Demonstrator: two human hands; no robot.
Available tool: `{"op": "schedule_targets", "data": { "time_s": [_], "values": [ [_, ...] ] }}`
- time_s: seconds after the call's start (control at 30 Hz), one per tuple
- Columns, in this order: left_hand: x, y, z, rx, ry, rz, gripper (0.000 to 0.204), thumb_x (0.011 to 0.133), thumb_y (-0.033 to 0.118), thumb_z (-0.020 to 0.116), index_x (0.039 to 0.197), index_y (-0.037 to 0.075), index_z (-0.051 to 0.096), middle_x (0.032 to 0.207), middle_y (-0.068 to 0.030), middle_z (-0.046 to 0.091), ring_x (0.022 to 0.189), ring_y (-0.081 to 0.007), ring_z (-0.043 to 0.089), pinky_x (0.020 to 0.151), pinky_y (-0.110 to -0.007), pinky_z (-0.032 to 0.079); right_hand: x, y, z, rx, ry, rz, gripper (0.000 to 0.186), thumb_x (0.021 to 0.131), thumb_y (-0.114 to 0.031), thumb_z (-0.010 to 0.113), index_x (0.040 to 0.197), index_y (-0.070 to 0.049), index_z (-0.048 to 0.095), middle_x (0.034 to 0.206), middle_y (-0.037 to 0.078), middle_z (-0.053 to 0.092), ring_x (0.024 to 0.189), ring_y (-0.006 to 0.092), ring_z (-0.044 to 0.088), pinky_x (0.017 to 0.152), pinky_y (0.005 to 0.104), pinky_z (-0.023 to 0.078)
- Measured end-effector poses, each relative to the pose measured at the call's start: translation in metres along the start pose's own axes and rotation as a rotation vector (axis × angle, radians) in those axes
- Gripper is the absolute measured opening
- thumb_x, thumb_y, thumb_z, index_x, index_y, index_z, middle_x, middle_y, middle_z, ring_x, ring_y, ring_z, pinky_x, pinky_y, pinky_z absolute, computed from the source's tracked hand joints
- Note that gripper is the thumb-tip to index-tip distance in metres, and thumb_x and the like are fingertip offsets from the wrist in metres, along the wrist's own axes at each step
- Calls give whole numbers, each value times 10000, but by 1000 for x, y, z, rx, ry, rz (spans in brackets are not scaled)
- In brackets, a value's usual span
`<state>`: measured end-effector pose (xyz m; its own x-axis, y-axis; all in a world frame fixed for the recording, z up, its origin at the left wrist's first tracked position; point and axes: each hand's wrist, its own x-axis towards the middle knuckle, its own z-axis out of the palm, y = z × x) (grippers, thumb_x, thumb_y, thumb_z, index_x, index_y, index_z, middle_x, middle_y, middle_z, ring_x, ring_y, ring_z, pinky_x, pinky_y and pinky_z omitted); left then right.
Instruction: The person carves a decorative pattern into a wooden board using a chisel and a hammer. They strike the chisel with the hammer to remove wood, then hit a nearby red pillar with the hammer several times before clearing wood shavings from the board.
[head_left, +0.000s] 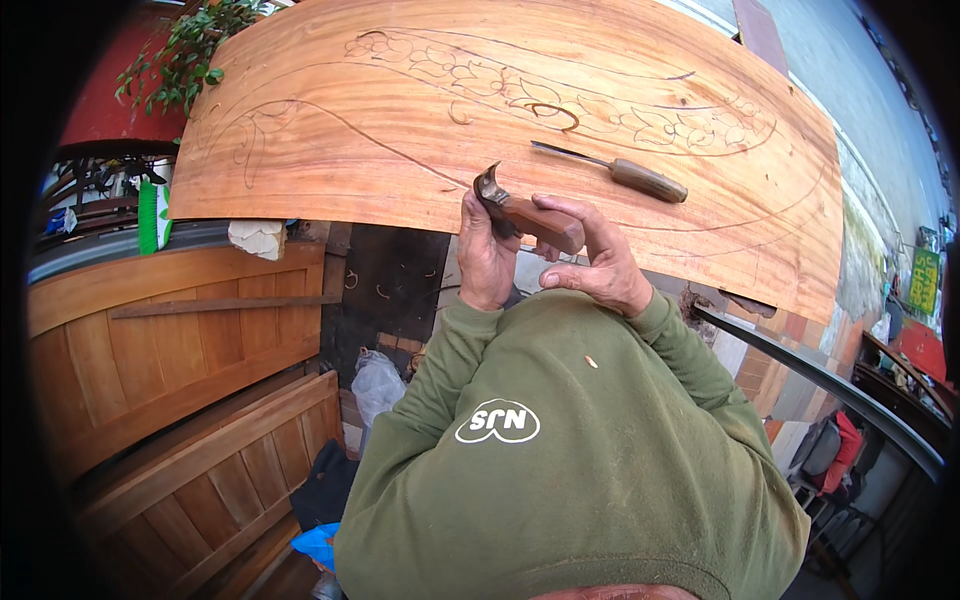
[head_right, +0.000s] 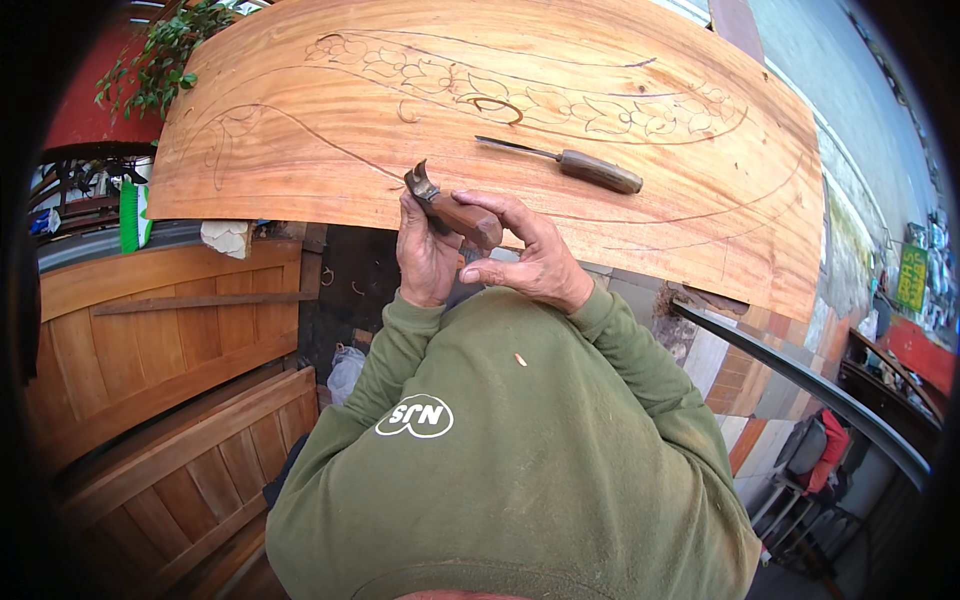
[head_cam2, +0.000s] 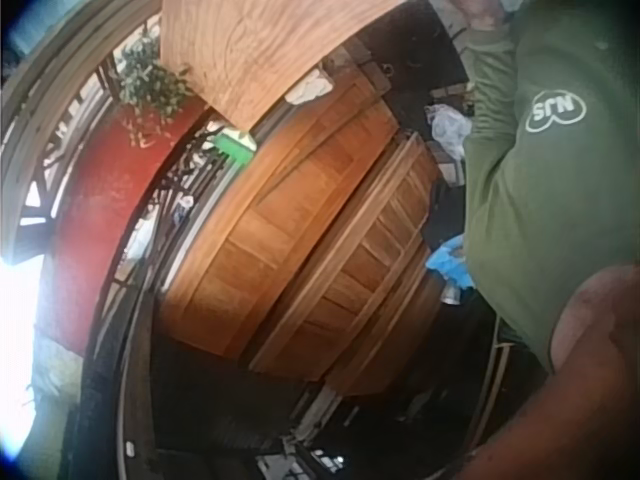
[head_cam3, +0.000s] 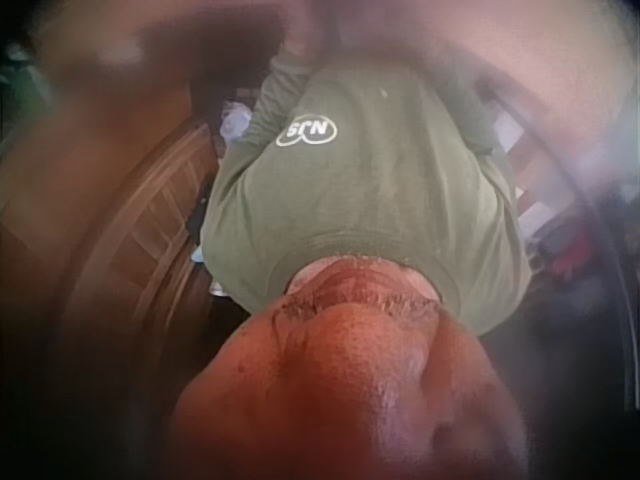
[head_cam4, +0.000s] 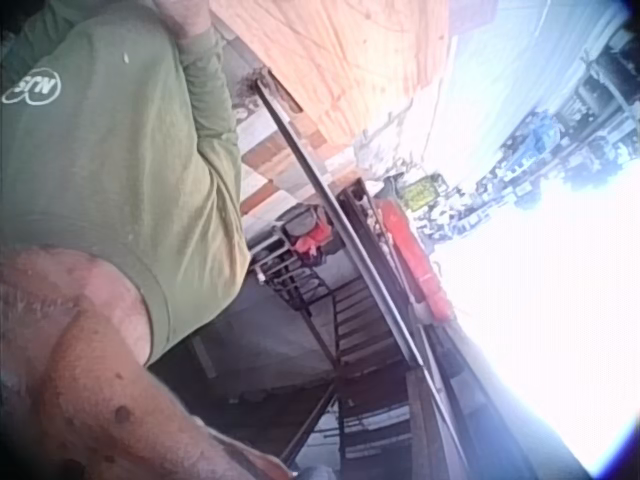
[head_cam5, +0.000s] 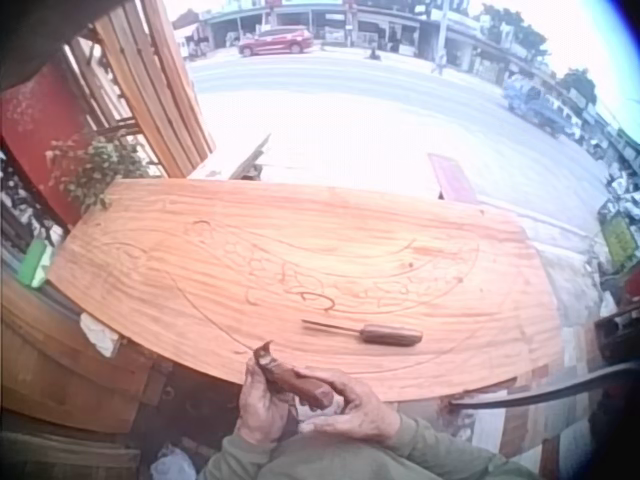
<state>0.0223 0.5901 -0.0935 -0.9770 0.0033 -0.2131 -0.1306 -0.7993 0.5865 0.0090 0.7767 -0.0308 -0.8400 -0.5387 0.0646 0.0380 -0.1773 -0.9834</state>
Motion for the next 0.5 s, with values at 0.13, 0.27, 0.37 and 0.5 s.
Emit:
{"op": "schedule_targets", "data": {
  "time_s": [0.13,0.27,0.37,0.5],
  "values": [
    [3,-6,-7,-49,-1,58,462,1165,505,412,1348,107,559,1261,-72,670,1166,-186,657,1040,-389,539,6,-6,5,-213,83,-90,780,837,-215,948,1518,-83,591,1473,121,681,1329,252,664,1100,397,526],
    [6,-4,-6,-55,-72,45,462,1164,502,409,1370,109,539,1282,-94,673,1199,-198,657,1065,-402,532,10,-6,5,-371,109,-218,693,847,-200,935,1460,-84,632,1475,131,681,1310,280,685,1080,403,548],
    [4,-2,0,-51,-86,75,492,1161,499,413,1372,85,575,1305,-94,677,1210,-250,680,1071,-442,574,13,-8,5,-461,130,-261,647,858,-190,925,1433,-79,649,1471,138,684,1269,282,702,1039,407,568],
    [6,3,4,-40,-30,61,500,1161,499,411,1377,78,570,1316,-105,673,1231,-251,672,1085,-435,564,20,-12,5,-493,139,-293,611,859,-176,923,1404,-73,668,1415,129,716,1216,283,719,996,411,579]
  ]
}}
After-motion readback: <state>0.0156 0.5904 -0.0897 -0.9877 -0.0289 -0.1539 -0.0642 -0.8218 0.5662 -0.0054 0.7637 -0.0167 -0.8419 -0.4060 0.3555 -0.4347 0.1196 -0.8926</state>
